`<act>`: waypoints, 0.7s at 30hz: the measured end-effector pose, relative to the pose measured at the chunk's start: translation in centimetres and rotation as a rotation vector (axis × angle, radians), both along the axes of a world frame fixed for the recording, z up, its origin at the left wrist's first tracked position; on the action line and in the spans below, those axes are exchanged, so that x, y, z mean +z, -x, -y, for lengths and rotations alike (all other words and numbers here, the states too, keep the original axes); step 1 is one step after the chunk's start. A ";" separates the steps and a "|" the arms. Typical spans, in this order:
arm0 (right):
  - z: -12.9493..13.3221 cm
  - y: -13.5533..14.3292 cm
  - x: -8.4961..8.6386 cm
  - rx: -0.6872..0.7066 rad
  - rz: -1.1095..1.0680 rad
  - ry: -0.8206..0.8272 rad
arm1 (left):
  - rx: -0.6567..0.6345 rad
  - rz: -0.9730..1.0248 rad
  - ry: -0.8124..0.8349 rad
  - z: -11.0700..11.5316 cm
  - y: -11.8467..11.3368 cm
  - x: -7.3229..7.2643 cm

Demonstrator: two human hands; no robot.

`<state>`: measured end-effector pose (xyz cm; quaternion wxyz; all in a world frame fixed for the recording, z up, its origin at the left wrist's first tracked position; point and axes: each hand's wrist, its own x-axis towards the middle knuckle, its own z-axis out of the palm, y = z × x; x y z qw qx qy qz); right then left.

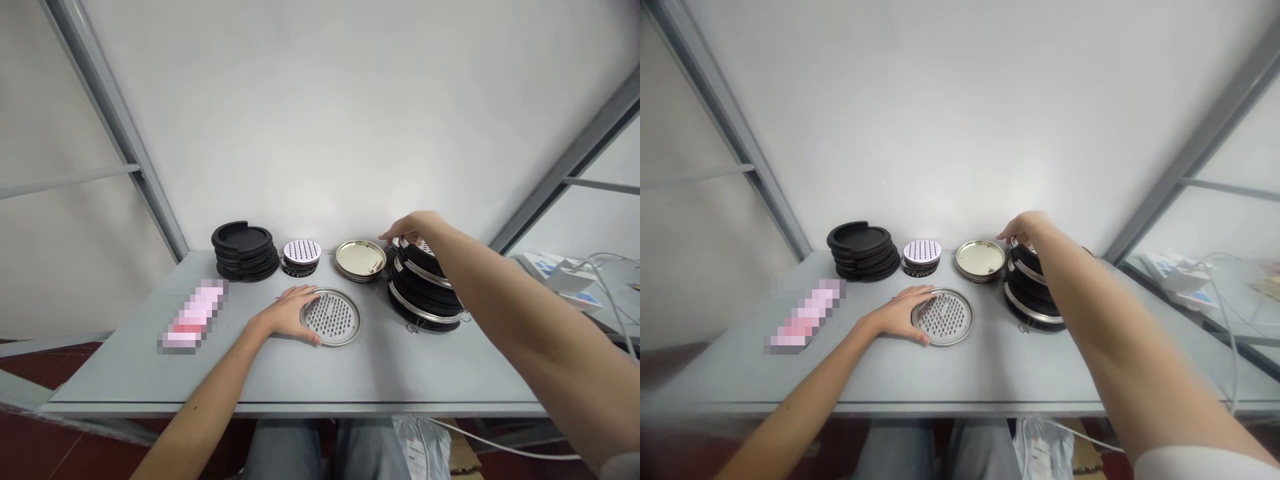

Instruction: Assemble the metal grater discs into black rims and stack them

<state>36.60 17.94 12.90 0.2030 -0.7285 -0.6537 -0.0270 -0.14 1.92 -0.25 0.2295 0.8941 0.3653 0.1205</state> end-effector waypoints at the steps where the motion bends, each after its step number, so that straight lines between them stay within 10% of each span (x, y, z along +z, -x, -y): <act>1: 0.0 0.1 -0.2 -0.005 0.027 0.100 | -0.003 0.001 0.001 0.0 0.0 0.0; 10: 0.4 0.6 0.1 -0.097 0.176 0.512 | 0.001 -0.010 -0.005 -0.1 0.0 -0.1; 15: 0.7 0.2 0.3 0.078 0.242 0.370 | 0.019 -0.025 -0.010 0.0 0.0 -0.2; 21: 1.4 -0.4 1.7 -0.114 0.070 0.377 | 0.010 -0.015 -0.030 0.0 -0.1 -0.4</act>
